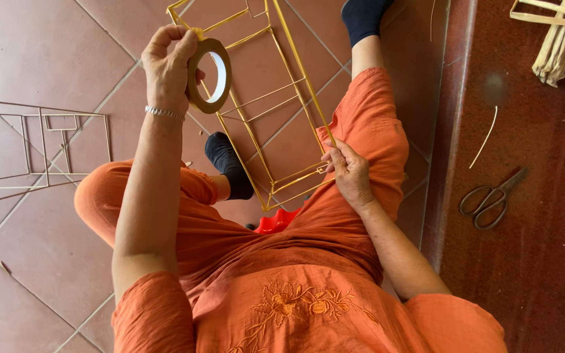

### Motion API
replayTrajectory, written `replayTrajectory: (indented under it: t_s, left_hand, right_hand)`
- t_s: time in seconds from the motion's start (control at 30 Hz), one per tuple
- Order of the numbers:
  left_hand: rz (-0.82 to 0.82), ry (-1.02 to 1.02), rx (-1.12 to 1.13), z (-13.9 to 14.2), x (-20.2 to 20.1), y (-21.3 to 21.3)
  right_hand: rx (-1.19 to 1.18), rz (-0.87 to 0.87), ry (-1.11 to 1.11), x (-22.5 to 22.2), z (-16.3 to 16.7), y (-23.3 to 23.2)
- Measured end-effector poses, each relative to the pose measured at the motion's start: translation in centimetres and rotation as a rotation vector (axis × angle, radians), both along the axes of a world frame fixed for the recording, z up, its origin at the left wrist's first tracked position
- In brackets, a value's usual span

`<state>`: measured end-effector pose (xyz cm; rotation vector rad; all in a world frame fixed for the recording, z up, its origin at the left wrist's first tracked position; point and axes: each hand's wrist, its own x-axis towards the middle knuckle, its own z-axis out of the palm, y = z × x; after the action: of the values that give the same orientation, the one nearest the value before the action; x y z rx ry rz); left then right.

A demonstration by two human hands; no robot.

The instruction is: The person sits on the floor and assembles rectangular bamboo frames by wrapping them with yellow tape. They use scissors to cut the tape and secure the joints of the frames, then place the completed frames on the floor.

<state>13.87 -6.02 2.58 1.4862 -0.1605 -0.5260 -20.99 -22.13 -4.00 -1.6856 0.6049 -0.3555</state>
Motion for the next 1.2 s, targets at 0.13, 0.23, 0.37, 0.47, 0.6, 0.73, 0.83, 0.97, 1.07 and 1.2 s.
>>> replayTrajectory:
  t_s: [0.13, 0.23, 0.37, 0.47, 0.6, 0.73, 0.83, 0.97, 1.07, 1.2]
  left_hand:
    - [-0.195, -0.110, 0.014, 3.0, -4.7, 1.5]
    - [-0.348, -0.102, 0.161, 4.1, -8.9, 1.9]
    - [-0.498, -0.253, 0.126, 4.4, -12.7, 1.6]
    - [-0.538, -0.537, 0.189, 4.3, -14.3, 1.5]
    - [-0.497, -0.657, 0.291, 4.0, -15.8, 1.6]
    - [-0.499, -0.712, 0.296, 3.5, -16.4, 1.7]
    - [-0.489, -0.491, 0.297, 2.8, -16.4, 2.2]
    - [-0.737, -0.388, 0.571, 1.0, -15.3, 3.4]
    - [-0.717, -0.694, 0.301, -0.3, -14.7, 4.1]
    - [-0.595, -0.353, 0.182, -0.6, -12.6, 2.9]
  right_hand:
    - [-0.750, -0.006, -0.020, 0.6, 3.4, -1.5]
    - [-0.819, -0.028, -0.075, 2.4, 5.5, -1.6]
    - [-0.349, 0.136, -0.222, 5.0, 7.6, -0.4]
    - [-0.326, 0.221, -0.301, 6.8, 8.6, 0.7]
    - [-0.422, 0.199, -0.229, 7.6, 9.3, 1.6]
    - [-0.453, 0.165, -0.200, 7.6, 8.5, 1.8]
    - [-0.371, 0.138, -0.156, 7.7, 7.2, 1.2]
    - [-0.223, 0.091, -0.095, 8.8, 5.0, -1.2]
    - [-0.031, 0.073, -0.144, 10.6, 3.2, -3.3]
    - [-0.527, -0.009, -0.173, 13.4, 1.2, -5.1]
